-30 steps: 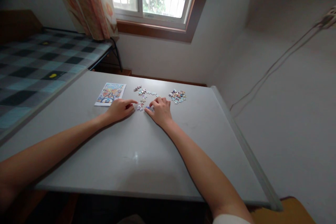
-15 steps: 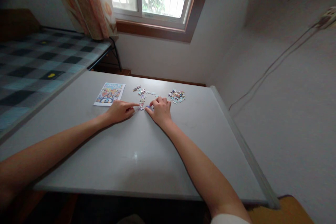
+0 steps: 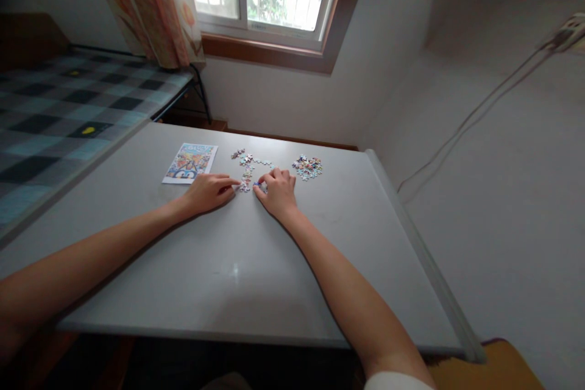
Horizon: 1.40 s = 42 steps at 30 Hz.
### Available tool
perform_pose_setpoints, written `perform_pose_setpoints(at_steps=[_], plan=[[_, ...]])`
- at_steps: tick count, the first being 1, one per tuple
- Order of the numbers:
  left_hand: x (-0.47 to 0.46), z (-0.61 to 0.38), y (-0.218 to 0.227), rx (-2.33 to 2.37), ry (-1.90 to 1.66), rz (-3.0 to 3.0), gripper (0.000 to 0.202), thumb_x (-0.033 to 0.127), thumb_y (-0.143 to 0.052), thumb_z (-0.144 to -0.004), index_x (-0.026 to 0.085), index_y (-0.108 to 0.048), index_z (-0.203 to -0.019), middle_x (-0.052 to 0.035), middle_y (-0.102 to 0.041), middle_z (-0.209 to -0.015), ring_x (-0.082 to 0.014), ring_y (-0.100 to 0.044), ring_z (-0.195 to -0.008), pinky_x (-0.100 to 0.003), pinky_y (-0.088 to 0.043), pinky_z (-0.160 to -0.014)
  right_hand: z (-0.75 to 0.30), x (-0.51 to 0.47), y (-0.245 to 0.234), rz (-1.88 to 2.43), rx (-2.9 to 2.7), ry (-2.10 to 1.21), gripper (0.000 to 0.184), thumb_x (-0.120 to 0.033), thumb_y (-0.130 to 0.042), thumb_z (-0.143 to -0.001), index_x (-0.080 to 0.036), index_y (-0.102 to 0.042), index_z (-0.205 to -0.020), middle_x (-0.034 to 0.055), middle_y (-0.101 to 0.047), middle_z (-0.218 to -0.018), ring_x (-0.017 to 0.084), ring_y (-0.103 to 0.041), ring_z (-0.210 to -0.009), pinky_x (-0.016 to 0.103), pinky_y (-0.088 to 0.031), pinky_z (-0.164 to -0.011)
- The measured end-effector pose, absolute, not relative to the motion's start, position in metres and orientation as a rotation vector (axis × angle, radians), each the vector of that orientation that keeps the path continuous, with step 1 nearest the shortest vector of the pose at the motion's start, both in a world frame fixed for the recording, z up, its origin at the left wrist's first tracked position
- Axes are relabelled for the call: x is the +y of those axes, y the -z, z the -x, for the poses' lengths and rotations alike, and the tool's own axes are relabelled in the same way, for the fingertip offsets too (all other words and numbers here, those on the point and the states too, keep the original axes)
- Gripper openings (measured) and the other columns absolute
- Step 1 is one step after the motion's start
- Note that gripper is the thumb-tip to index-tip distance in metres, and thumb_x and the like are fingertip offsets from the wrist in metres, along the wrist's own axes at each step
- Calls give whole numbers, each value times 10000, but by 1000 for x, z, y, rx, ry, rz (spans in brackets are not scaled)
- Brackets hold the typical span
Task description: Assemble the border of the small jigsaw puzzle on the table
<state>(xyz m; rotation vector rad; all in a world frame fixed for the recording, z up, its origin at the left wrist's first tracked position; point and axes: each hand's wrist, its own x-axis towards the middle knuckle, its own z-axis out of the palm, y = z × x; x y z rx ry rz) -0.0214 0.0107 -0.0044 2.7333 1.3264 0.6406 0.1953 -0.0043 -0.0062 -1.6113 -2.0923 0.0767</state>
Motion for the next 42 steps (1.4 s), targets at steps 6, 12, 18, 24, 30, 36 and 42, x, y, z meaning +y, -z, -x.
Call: perform_pose_setpoints(at_steps=[6,12,18,24,30,36,42], plan=[[10,20,2,1358,-582,-2709,295,283,-490,-856,234,-755,-974,-28,-741,-782,-162,-661,-689,-235,-408,-589,-195,-4,5,1615,-2090,-128,204,-401,-620,-840,-225,-708,-892,85,-621,-985,274,-464,-1028,413,-314,-888],[11,21,4,1371,-555,-2730,311,271,-494,-850,253,-747,-1029,-29,-751,-807,-160,-666,-689,-228,-412,-598,-196,-6,4,1600,-2093,-124,185,-385,-631,-823,-224,-704,-878,82,-620,-979,271,-457,-1026,417,-306,-891],[12,21,5,1350,-438,-2776,360,276,-491,-857,301,-711,-1141,-44,-759,-905,-178,-684,-742,-234,-422,-610,-200,-12,3,1493,-2171,-163,153,-366,-648,-805,-224,-689,-847,49,-635,-892,246,-467,-1003,395,-294,-894],[11,20,4,1335,-453,-2756,371,268,-487,-861,309,-700,-1163,-48,-756,-870,-183,-683,-736,-242,-426,-617,-200,-15,2,1379,-2232,-200,123,-339,-658,-798,-228,-684,-845,39,-635,-877,238,-463,-1036,388,-284,-923],[11,19,3,1335,-438,-2755,391,258,-484,-860,310,-683,-1193,-50,-756,-869,-182,-680,-731,-247,-432,-628,-198,-17,1,1319,-2282,-214,137,-364,-660,-806,-238,-685,-854,37,-631,-865,241,-459,-1052,391,-282,-936],[10,19,2,1348,-423,-2744,391,254,-485,-856,299,-688,-1187,-48,-756,-883,-182,-684,-760,-239,-437,-641,-199,-17,0,1360,-2270,-216,180,-404,-654,-818,-236,-684,-874,46,-643,-912,249,-458,-1078,401,-280,-947],[9,19,1,1356,-430,-2755,379,261,-477,-864,311,-695,-1171,-49,-757,-883,-193,-688,-753,-249,-429,-626,-199,-17,-2,1347,-2284,-265,164,-388,-687,-798,-235,-689,-854,36,-643,-872,240,-471,-1045,387,-292,-928]])
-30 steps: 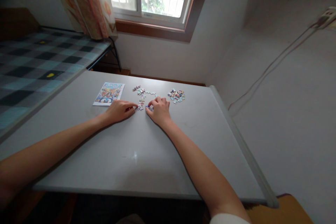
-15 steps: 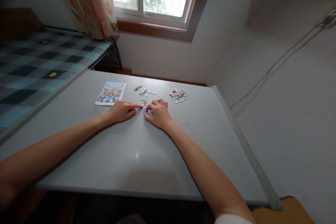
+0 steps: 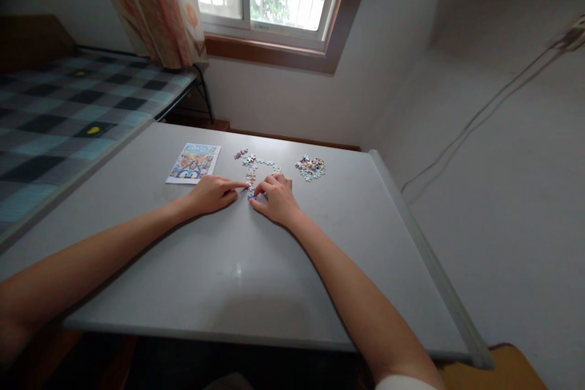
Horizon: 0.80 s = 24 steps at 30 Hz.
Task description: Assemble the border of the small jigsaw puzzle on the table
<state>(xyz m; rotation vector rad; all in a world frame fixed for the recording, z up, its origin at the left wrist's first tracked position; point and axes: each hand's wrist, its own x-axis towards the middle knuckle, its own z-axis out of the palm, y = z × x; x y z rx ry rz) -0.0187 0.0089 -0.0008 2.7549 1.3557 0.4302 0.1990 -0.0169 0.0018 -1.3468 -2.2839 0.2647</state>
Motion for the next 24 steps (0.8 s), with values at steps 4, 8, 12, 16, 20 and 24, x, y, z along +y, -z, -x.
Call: perform_pose_setpoints(at_steps=[4,8,12,16,20,24], plan=[[10,19,3,1343,-439,-2749,372,264,-487,-857,295,-702,-1159,-50,-757,-885,-187,-688,-759,-246,-442,-647,-199,-16,-1,1329,-2299,-290,161,-379,-691,-798,-236,-690,-874,35,-647,-878,236,-474,-1041,386,-296,-929],[11,19,5,1348,-438,-2740,382,255,-494,-847,291,-697,-1168,-48,-758,-900,-185,-691,-780,-241,-452,-660,-197,-17,1,1315,-2288,-254,168,-382,-678,-810,-237,-685,-895,42,-647,-912,240,-470,-1054,387,-301,-935],[10,19,4,1346,-441,-2753,390,258,-486,-855,297,-686,-1188,-55,-757,-923,-190,-694,-775,-244,-442,-641,-192,-18,1,1347,-2259,-199,172,-386,-663,-824,-236,-685,-906,51,-643,-947,245,-460,-1069,387,-311,-934],[10,19,4,1341,-415,-2779,389,269,-483,-865,308,-679,-1199,-57,-757,-910,-195,-696,-761,-245,-420,-613,-188,-19,2,1370,-2254,-161,176,-378,-647,-838,-224,-689,-911,66,-642,-961,254,-461,-1077,397,-318,-929],[12,20,5,1322,-442,-2774,376,276,-482,-871,306,-689,-1184,-57,-756,-879,-192,-690,-741,-246,-416,-609,-186,-19,3,1386,-2251,-127,193,-395,-631,-851,-223,-693,-914,74,-643,-959,262,-464,-1078,406,-321,-930],[12,20,4,1312,-444,-2774,370,281,-484,-876,308,-690,-1182,-52,-756,-881,-188,-687,-738,-243,-418,-614,-187,-18,2,1395,-2247,-104,227,-424,-602,-873,-222,-699,-909,77,-645,-960,261,-464,-1069,405,-322,-929]])
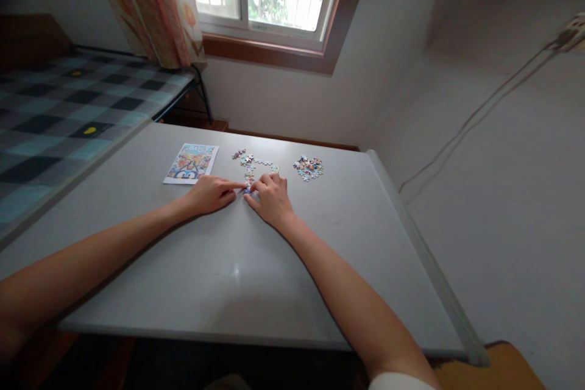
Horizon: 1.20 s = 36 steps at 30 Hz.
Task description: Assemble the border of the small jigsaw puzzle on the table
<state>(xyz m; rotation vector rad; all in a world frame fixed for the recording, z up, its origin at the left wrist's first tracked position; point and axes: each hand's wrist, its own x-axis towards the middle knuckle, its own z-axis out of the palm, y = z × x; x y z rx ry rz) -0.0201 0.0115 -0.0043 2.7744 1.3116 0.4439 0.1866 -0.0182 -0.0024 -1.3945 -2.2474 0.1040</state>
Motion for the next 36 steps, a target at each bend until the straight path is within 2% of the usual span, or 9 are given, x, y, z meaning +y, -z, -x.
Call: perform_pose_setpoints(at_steps=[7,13,21,31,36], plan=[[11,20,5,1325,-456,-2774,373,276,-487,-872,305,-689,-1184,-51,-756,-871,-190,-687,-735,-245,-427,-620,-191,-18,3,1324,-2224,-53,239,-435,-623,-866,-233,-715,-954,66,-649,-987,247,-475,-1043,393,-334,-924],[14,21,8,1332,-423,-2796,379,278,-478,-874,308,-684,-1191,-45,-758,-901,-183,-692,-761,-238,-432,-623,-191,-15,7,1203,-2284,-49,151,-345,-649,-862,-248,-751,-918,57,-677,-971,250,-474,-1039,408,-347,-918],[11,20,4,1334,-417,-2799,374,282,-478,-879,303,-685,-1189,-47,-759,-900,-184,-695,-761,-236,-422,-614,-192,-14,8,1177,-2296,-36,125,-317,-651,-862,-263,-763,-870,42,-694,-955,237,-481,-1005,409,-352,-907],[13,20,7,1326,-422,-2821,378,270,-487,-875,299,-680,-1198,-46,-757,-878,-185,-692,-754,-237,-415,-608,-193,-16,6,1141,-2337,-17,171,-300,-597,-891,-276,-752,-960,52,-672,-1007,235,-470,-1030,407,-340,-931],[13,21,7,1325,-420,-2808,377,269,-479,-878,289,-684,-1195,-52,-757,-896,-183,-691,-756,-239,-426,-620,-194,-16,6,1146,-2352,-24,182,-323,-589,-892,-295,-761,-945,48,-660,-1050,251,-450,-1084,432,-322,-941]])
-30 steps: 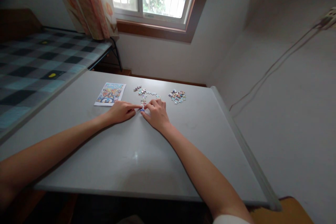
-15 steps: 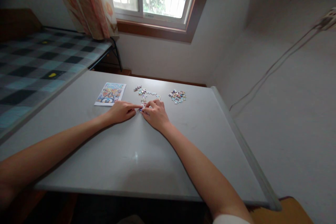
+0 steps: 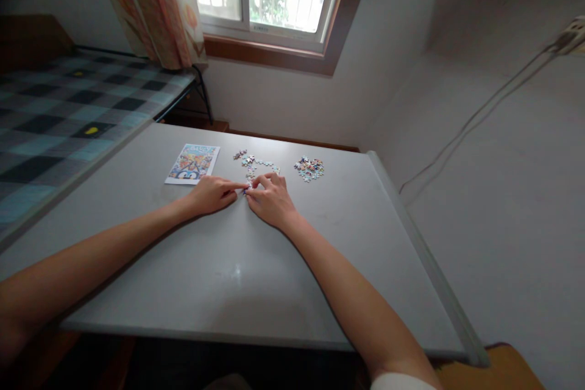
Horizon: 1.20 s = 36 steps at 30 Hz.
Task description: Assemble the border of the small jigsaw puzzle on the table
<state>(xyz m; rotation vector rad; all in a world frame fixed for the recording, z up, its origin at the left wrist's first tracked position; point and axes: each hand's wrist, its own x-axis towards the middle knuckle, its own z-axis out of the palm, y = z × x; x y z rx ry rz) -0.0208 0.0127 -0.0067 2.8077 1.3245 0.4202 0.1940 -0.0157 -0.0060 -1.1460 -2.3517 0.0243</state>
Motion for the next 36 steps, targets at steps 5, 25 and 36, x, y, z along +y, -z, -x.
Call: perform_pose_setpoints(at_steps=[5,25,36], plan=[[12,21,6,1333,-401,-2806,384,263,-483,-870,291,-682,-1198,-56,-756,-908,-191,-694,-780,-242,-431,-626,-194,-16,9,1155,-2295,-62,169,-329,-611,-874,-306,-766,-938,44,-651,-1072,261,-429,-1123,429,-327,-942],[12,23,3,994,-448,-2844,394,210,-467,-859,285,-696,-1171,-27,-758,-933,-146,-691,-735,-211,-458,-638,-209,0,16,1423,-1928,-126,231,-213,-548,-846,-246,-750,-954,75,-637,-1000,254,-514,-1014,439,-362,-939],[10,21,-2,1019,-412,-2796,394,205,-471,-853,278,-701,-1165,-25,-758,-952,-153,-696,-763,-211,-464,-659,-208,0,16,1399,-1897,-133,217,-210,-560,-833,-248,-751,-929,72,-647,-992,246,-522,-986,433,-370,-925]])
